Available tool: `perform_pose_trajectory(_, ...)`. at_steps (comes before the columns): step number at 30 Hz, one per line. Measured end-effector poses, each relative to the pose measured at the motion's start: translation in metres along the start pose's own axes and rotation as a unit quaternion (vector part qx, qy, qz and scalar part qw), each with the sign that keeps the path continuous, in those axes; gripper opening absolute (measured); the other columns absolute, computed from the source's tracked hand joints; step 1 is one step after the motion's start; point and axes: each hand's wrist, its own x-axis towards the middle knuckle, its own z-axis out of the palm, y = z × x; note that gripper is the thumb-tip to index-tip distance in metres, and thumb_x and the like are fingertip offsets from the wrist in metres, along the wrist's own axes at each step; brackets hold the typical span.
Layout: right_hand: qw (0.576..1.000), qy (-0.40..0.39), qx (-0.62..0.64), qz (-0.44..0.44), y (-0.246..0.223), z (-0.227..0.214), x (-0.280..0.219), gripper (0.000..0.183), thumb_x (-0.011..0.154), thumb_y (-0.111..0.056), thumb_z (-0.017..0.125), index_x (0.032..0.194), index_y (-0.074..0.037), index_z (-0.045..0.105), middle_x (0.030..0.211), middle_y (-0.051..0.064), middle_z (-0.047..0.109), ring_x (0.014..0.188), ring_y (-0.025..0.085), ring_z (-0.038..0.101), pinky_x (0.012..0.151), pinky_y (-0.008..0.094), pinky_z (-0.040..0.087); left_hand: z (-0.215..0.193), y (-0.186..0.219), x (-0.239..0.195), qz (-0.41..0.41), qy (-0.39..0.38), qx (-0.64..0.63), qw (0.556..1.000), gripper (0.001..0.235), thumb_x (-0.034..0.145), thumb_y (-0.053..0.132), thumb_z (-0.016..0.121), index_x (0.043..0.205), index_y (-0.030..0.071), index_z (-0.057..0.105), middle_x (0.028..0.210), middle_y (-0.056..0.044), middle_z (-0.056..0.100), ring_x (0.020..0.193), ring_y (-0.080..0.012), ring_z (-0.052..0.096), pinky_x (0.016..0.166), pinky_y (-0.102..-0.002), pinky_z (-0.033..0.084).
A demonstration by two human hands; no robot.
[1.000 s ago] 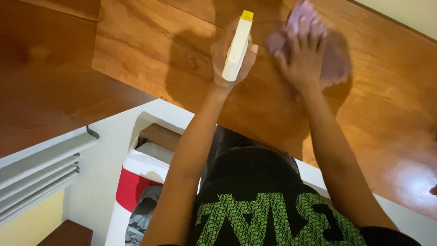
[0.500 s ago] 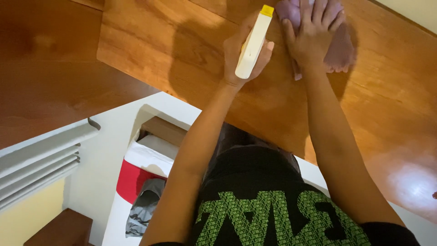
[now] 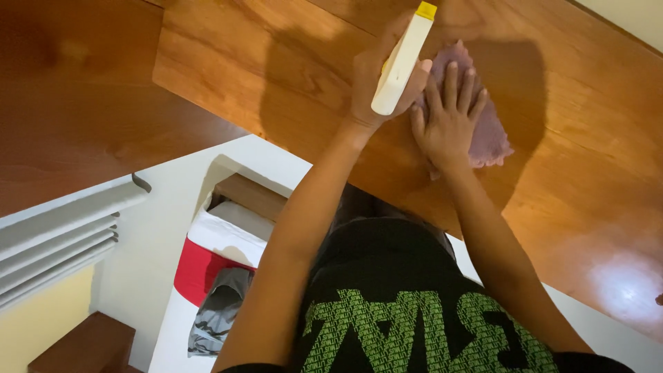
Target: Wiping and cleaning a wooden shelf or desk with a spray bottle and a cloth.
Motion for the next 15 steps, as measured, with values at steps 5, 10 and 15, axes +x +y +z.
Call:
perform_pose_trajectory(5,0.984,-0.095,0.137,0.065,0.001,-0.020,0.073,0.068,0.110,-0.053,0.046,0.171,-0.027,0.028,0.172,0.007,0.009,0.154,0.038,-0.002,0.119,0.071,-0.005,0.003,0.000,-0.001,0.009,0.009,0.010,1.000,0.056,0.088,0.014,0.075,0.139,0.014,0.053,0.108,-0.002,0.077,0.085,-0.0155,0.075,0.081,-0.025,0.062)
perform_pose_trajectory(10,0.991,-0.030,0.120,0.046,-0.002,-0.025,0.087,0.060,0.114,-0.038,0.056,0.168,-0.016,0.042,0.167,0.018,0.018,0.151,0.046,0.014,0.114,0.072,0.013,0.002,0.006,0.001,0.011,0.016,0.004,1.000,0.051,0.090,0.012,0.073,0.137,0.016,0.054,0.102,0.001,0.078,0.083,-0.0166,0.075,0.080,-0.025,0.061)
perform_pose_trajectory(15,0.986,-0.105,0.127,0.029,-0.014,-0.035,0.017,0.066,0.115,-0.050,0.024,0.172,-0.018,0.026,0.171,0.007,0.003,0.154,0.030,-0.005,0.124,0.059,-0.007,0.002,-0.014,-0.002,0.041,0.011,0.000,0.999,0.057,0.090,0.010,0.076,0.141,0.019,0.052,0.113,0.001,0.075,0.087,-0.0139,0.072,0.082,-0.025,0.062)
